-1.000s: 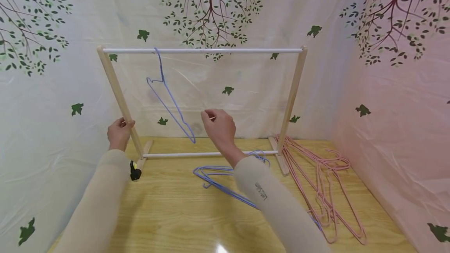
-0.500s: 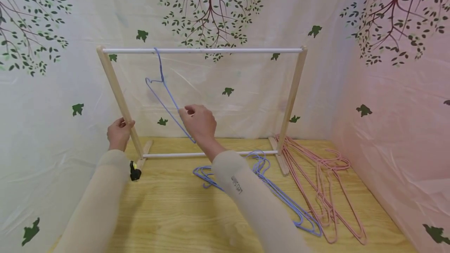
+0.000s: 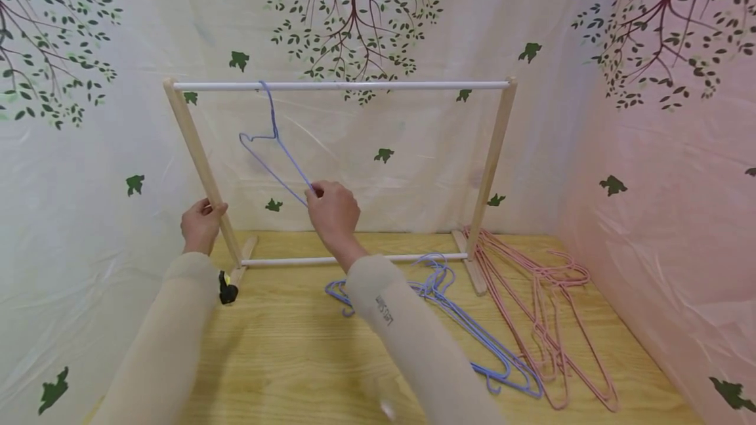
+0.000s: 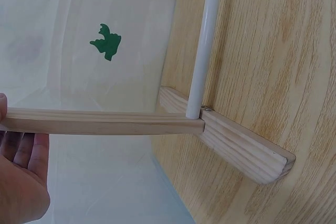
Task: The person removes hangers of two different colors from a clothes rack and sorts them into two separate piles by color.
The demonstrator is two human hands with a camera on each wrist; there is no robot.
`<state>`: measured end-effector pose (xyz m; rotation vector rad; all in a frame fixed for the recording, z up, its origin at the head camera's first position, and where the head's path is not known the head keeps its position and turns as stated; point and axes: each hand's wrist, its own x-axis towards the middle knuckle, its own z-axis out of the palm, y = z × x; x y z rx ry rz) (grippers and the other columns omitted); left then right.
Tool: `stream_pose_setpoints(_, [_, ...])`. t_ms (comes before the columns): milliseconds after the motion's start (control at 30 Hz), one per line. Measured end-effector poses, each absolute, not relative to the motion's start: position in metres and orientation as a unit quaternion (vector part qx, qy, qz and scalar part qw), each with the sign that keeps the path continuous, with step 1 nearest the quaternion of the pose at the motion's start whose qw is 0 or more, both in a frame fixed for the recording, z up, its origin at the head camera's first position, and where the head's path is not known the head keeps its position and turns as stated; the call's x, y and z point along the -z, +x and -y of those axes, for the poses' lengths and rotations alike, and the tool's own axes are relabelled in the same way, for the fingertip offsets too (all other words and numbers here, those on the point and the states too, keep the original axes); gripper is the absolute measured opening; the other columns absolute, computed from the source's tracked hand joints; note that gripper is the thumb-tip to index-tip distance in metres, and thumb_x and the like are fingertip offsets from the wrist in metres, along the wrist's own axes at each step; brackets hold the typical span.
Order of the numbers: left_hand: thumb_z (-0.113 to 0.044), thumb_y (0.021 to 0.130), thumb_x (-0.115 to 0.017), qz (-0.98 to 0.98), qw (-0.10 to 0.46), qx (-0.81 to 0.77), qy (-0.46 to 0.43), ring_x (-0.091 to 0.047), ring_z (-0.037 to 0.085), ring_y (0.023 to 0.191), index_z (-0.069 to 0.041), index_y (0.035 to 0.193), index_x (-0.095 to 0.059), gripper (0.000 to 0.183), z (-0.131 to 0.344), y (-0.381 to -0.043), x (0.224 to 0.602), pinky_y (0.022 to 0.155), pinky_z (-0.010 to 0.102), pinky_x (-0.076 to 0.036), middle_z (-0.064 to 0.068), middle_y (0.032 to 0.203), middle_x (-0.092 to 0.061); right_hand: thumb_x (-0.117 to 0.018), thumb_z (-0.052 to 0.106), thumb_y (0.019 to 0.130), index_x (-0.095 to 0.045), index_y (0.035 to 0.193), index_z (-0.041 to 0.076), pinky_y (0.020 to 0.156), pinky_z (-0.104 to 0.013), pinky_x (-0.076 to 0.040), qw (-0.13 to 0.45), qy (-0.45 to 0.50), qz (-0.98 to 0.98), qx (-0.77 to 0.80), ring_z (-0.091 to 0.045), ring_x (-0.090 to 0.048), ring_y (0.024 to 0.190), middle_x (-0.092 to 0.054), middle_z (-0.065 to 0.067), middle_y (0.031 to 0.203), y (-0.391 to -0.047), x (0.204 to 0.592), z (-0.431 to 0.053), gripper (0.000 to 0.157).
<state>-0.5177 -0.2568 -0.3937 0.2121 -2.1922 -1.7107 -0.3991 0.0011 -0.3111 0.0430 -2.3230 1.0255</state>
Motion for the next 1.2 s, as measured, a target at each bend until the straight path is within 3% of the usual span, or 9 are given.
stream_pose_setpoints(800, [-0.022,0.100,-0.062,0.776,0.182,0.598,0.085,-0.056,0.032,0.124,-0.004,0.142,-0.054,0.047,0.257,-0.510,0.391,0.103,0.043,-0.045,0.019,0.135,-0.059,-0.073,0.018,0.090,-0.080,0.101,0.008,0.064,-0.031,-0.053,0.388,0.062,0.808,-0.440,-0.019,-0.067,0.075,-0.075,-0.007,0.092,-0.393,0.302,-0.044,0.017])
stream_pose_setpoints(1200, [-0.021,0.100,-0.060,0.778,0.190,0.592,0.090,-0.057,0.031,0.124,-0.003,0.142,-0.054,0.046,0.254,-0.491,0.389,0.103,0.043,-0.045,0.020,0.134,-0.059,-0.076,0.015,0.087,-0.080,0.097,0.006,0.063,-0.022,-0.049,0.401,0.082,0.776,-0.479,-0.016,-0.064,0.071,-0.075,-0.007,0.090,-0.374,0.303,-0.091,0.014])
